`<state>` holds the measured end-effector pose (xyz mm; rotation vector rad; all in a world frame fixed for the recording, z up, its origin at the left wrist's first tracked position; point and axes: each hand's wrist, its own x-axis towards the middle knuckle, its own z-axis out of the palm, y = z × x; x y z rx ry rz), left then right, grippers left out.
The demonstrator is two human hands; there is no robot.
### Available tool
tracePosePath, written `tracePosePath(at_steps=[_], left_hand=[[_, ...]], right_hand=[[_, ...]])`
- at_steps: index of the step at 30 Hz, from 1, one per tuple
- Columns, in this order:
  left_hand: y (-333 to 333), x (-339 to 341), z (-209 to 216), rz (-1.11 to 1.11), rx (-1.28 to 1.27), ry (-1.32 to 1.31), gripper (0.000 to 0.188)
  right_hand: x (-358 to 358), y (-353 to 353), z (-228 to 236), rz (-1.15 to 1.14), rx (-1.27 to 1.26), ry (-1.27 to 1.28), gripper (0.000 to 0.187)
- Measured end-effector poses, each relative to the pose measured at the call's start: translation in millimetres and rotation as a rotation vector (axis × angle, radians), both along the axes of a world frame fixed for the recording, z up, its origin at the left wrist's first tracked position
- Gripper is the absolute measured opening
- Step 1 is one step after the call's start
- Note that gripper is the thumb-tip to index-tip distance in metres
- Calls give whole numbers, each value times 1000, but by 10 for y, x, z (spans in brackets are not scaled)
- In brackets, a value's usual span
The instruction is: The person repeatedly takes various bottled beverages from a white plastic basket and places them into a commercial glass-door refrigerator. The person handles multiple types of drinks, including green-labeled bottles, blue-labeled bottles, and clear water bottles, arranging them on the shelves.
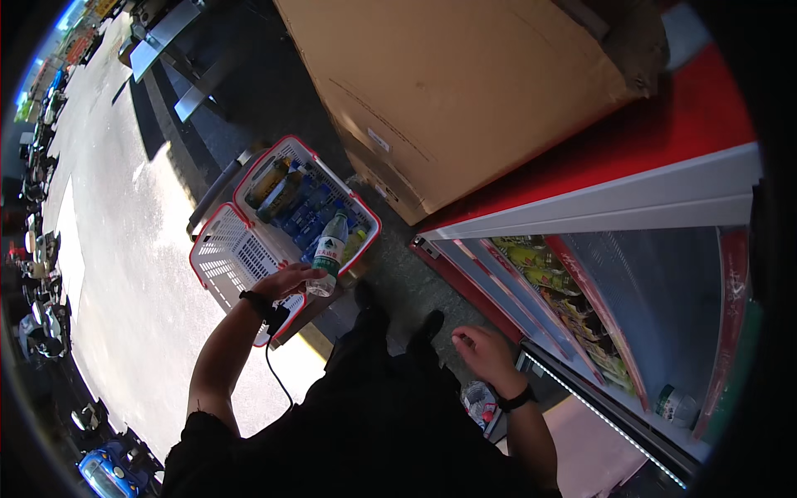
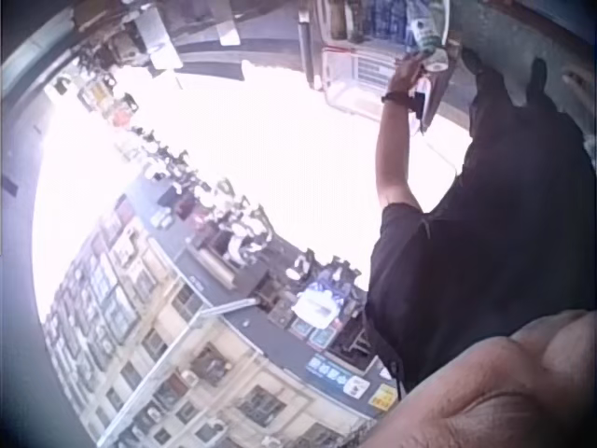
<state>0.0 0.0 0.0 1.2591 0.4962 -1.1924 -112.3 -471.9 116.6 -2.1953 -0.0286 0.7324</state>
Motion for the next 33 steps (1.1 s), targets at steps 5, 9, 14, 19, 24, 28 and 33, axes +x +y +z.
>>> tracePosePath(at_steps=[5,9,14,19,24,28,33], left_hand=[[-791,-484,821,-436,-102,-396,64],[-1607,-601,1335,-687,-202,-404,64],[-2781,-570,2411,-1031,-14,-623,66],[-3584,-627,2504,-1156,16,-1119,70],[-4393,-795,2994,-1289,4,-1518,71],[-4912,-931,3183,-1177,-51,-1885,70],[-5629,-1009,3378,-979,-74,-2199,67]], right_hand=[[-73,-242,437,-6,117,-115,29],[-314,-529,451,-46,310,-75,54],[-548,-862,880,-199,549,-96,80],[-998,-1197,995,-531,730,-344,76],[-1387,-1524,904,-713,872,-610,73],[-1649,-1778,1190,-750,686,-921,76],[-1744,-2150,1506,-713,265,-1297,77]])
